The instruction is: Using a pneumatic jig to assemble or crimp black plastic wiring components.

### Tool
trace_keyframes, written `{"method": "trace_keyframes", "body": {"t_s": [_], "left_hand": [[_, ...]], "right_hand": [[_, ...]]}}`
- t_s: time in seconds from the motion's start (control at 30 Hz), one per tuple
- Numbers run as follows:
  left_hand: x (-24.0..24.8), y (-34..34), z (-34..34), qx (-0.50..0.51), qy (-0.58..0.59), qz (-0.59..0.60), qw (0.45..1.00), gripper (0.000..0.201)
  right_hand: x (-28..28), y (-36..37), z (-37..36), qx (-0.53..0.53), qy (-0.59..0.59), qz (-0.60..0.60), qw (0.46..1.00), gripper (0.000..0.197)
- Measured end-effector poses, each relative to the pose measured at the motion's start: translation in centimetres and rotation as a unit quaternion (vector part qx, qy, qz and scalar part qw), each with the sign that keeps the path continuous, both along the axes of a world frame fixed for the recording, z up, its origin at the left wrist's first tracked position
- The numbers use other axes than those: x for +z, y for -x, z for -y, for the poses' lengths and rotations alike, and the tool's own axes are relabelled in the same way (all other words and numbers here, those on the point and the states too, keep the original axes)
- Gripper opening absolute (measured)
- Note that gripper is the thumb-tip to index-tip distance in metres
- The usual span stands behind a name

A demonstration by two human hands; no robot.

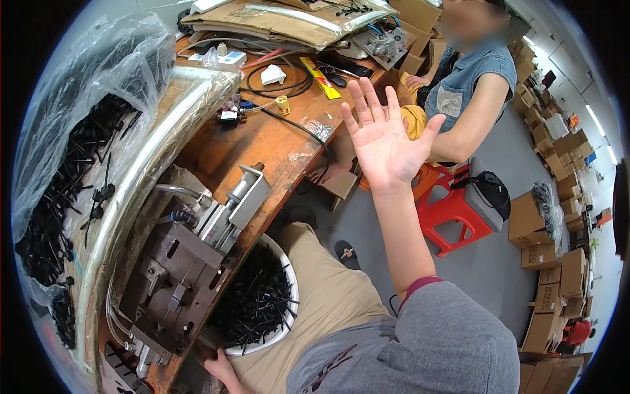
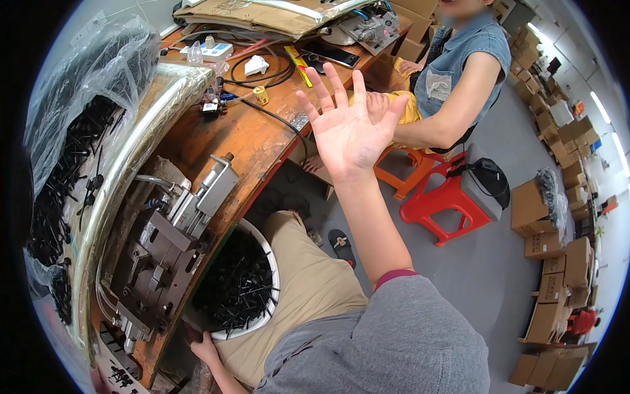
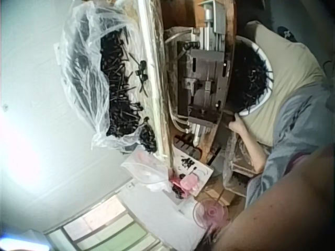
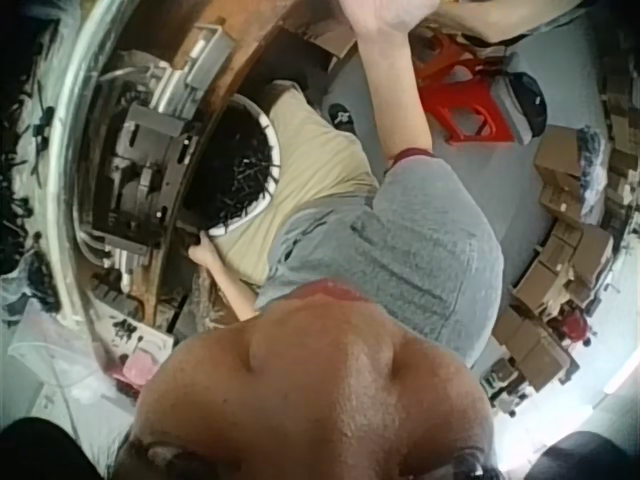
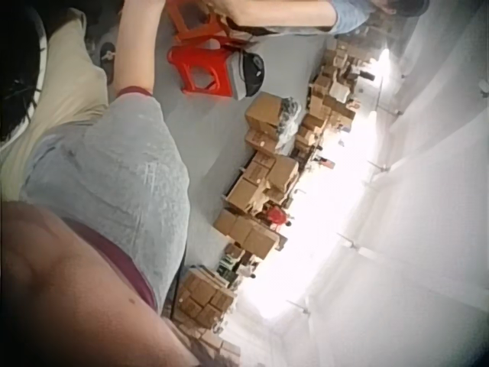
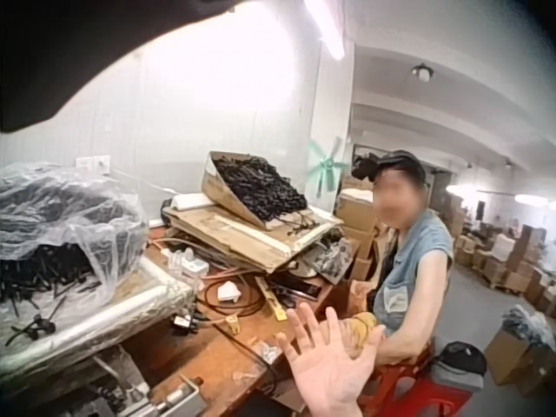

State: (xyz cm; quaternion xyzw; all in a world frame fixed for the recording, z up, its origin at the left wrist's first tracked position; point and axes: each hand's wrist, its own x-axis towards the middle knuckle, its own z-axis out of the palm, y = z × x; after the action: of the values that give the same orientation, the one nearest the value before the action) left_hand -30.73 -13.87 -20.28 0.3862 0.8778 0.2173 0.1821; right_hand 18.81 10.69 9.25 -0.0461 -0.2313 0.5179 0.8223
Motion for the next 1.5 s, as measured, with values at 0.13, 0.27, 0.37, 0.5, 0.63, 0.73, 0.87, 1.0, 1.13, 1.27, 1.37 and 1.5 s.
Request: {"method": "trace_keyframes", "body": {"t_s": [0.13, 0.27, 0.37, 0.5, 0.63, 0.73, 0.87, 1.0, 1.13, 1.27, 1.37, 1.5], "left_hand": [[4.0, -3.4, -1.3, -0.011, -0.149, 0.055, 0.987, 0.052], [1.4, -0.8, -0.5, 0.003, 0.004, 0.013, 1.0, 0.062], [4.2, -3.4, -1.4, -0.004, -0.065, 0.039, 0.997, 0.055], [1.8, -2.2, -0.5, -0.022, -0.028, -0.013, 0.999, 0.055], [2.3, -3.4, 0.5, -0.067, -0.149, -0.087, 0.983, 0.052], [2.8, -4.0, 1.9, -0.012, -0.163, -0.052, 0.985, 0.05], [6.3, -7.0, 3.3, -0.018, -0.183, -0.089, 0.979, 0.05], [10.8, -10.4, 2.9, -0.085, -0.207, -0.087, 0.971, 0.054], [11.6, -11.9, 3.5, -0.135, -0.248, -0.046, 0.958, 0.056], [11.4, -12.8, 3.2, -0.164, -0.274, -0.039, 0.947, 0.055], [11.9, -13.0, 3.0, -0.168, -0.288, -0.041, 0.942, 0.056], [12.3, -12.6, 3.1, -0.167, -0.303, -0.024, 0.938, 0.055]], "right_hand": [[-0.9, 0.6, 1.6, 0.088, -0.035, -0.033, 0.995, 0.088], [-3.1, 2.9, 2.7, 0.034, 0.093, 0.15, 0.984, 0.04], [-2.6, 5.6, 3.3, 0.047, 0.123, 0.18, 0.975, 0.014], [-2.4, 7.0, 4.6, 0.085, 0.035, 0.232, 0.968, 0.032], [-2.3, 9.4, 4.3, 0.07, 0.095, 0.318, 0.941, 0.037], [-1.6, 11.4, 4.0, 0.05, 0.108, 0.4, 0.909, 0.014], [-1.4, 14.3, 2.8, 0.007, 0.025, 0.521, 0.853, 0.027], [0.8, 16.0, 0.4, -0.087, -0.111, 0.632, 0.762, 0.022], [3.5, 19.4, -2.7, -0.147, -0.183, 0.662, 0.712, 0.021], [5.5, 22.6, -7.1, -0.214, -0.274, 0.712, 0.61, 0.025], [7.2, 25.6, -9.2, -0.226, -0.306, 0.772, 0.509, 0.037], [8.3, 29.7, -9.3, -0.167, -0.214, 0.898, 0.347, 0.075]]}}
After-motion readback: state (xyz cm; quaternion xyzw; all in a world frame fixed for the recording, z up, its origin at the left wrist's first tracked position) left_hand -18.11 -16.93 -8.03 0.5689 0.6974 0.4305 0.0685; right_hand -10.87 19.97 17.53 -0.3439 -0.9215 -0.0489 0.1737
